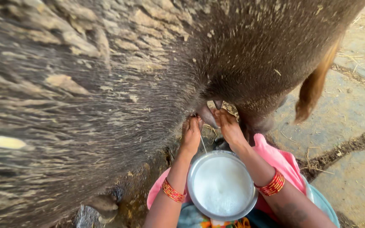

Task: The person milks an animal by hand into a metal bowl, repeatedly pulling on the teats to extract milk.

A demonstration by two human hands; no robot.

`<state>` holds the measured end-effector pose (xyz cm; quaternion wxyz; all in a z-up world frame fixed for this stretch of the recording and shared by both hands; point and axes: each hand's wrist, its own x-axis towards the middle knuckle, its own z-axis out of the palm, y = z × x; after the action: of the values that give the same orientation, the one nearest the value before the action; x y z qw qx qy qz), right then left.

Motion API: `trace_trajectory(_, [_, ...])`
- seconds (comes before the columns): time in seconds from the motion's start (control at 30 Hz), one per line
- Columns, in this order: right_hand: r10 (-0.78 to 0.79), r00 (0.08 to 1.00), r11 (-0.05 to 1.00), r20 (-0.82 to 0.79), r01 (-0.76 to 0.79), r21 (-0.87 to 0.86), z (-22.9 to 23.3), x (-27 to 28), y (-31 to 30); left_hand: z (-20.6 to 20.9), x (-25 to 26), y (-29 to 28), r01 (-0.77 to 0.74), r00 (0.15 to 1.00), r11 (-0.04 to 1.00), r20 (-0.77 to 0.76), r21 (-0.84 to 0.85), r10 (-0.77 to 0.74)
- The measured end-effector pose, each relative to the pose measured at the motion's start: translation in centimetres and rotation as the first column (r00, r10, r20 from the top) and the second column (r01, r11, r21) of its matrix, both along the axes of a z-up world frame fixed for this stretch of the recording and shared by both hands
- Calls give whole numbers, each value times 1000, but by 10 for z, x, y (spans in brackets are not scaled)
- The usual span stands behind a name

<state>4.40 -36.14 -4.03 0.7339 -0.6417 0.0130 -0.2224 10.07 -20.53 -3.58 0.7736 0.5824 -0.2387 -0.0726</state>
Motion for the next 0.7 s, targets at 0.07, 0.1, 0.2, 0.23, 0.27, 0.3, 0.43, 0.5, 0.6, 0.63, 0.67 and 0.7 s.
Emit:
trace_trajectory(0.07, [-37,998,981,42,44,-191,8,-3,5,-3,1,-4,1,1000,999,30,-50,1])
trace_trajectory(0.1, [-18,1000,984,-10,16,-178,15,-4,9,-5,2,-5,-20,999,999,43,-41,22])
trace_trajectory(0.2, [49,997,975,-52,-59,-212,37,0,19,-22,8,-3,-221,915,968,369,114,166])
trace_trajectory(0.23, [83,996,958,9,-78,-274,39,6,22,-29,13,1,-404,741,893,644,197,192])
trace_trajectory(0.27, [121,990,937,67,-92,-336,37,12,24,-35,16,3,-586,498,782,855,213,141])
trace_trajectory(0.3, [96,994,935,43,-75,-346,34,20,24,-39,19,2,-602,478,773,866,201,147])
trace_trajectory(0.43, [12,997,881,-80,-48,-471,24,60,19,-27,8,-2,-444,795,839,570,314,208])
trace_trajectory(0.5, [65,996,924,-58,-82,-374,26,59,22,-12,-6,1,-295,914,904,368,308,173])
trace_trajectory(0.6, [199,980,977,21,-200,77,40,39,35,11,-27,17,-186,946,927,314,325,79])
trace_trajectory(0.63, [229,972,953,-47,-214,216,48,33,36,18,-33,26,-137,972,904,232,405,43])
trace_trajectory(0.67, [267,957,912,-111,-214,350,56,28,37,25,-37,35,-80,989,875,146,477,11])
trace_trajectory(0.7, [219,975,956,-43,-206,208,58,18,39,31,-40,47,3,987,898,141,440,-72])
